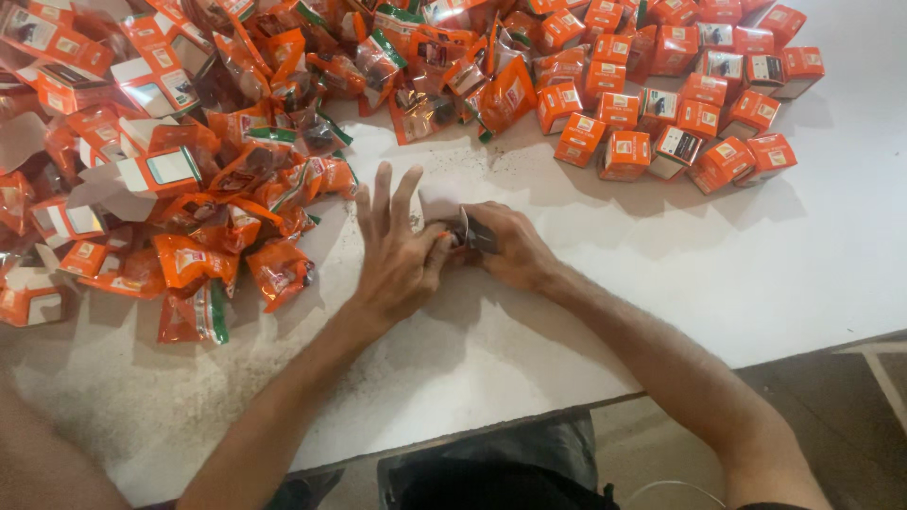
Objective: The person picks small orange sachets from a large pile on a white table and inserts them one at a time into small orange cardboard boxes, folding the box flaps closed and placing finished boxes back onto the table with the other packed boxes.
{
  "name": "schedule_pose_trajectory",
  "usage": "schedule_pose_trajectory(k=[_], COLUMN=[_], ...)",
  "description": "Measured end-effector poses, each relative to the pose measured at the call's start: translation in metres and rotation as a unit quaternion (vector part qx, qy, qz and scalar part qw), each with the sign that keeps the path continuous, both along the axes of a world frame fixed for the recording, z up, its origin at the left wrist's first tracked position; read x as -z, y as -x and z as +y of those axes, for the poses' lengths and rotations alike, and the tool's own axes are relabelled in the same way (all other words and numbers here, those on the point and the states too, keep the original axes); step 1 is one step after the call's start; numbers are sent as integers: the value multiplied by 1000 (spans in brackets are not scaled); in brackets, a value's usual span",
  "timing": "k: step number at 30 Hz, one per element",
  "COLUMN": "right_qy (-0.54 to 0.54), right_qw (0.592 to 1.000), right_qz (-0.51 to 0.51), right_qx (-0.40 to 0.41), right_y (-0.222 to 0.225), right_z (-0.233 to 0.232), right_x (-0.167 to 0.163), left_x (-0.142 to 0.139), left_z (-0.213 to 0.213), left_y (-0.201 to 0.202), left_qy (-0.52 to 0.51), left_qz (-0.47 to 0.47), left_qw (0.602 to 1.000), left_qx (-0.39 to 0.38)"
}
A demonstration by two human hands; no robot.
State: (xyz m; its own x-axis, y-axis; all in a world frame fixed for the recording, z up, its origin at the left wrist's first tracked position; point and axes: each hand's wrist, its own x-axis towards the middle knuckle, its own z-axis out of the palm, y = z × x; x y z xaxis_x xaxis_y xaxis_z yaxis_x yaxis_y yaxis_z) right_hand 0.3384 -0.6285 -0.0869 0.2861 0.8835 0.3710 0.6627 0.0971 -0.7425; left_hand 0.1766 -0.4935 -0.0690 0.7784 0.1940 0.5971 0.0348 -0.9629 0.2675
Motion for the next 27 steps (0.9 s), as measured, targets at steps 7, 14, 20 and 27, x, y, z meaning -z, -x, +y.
schedule_pose_trajectory(k=[7,14,20,27], right_qy=[-26,-12,-67,-64], right_qw=[999,1000,984,985], right_qz=[-45,4,-162,-163], right_qx=[-8,26,-2,4], right_y=[0,6,9,7], right_z=[3,-2,-3,-1], right_x=[3,5,-2,3], left_x=[20,37,31,23], left_z=[-6,12,19,45], left_y=[-18,-34,-26,-13], left_qy=[350,511,543,748], left_qz=[-57,-19,23,34], left_qw=[934,859,837,653], left_qx=[-48,-27,58,111])
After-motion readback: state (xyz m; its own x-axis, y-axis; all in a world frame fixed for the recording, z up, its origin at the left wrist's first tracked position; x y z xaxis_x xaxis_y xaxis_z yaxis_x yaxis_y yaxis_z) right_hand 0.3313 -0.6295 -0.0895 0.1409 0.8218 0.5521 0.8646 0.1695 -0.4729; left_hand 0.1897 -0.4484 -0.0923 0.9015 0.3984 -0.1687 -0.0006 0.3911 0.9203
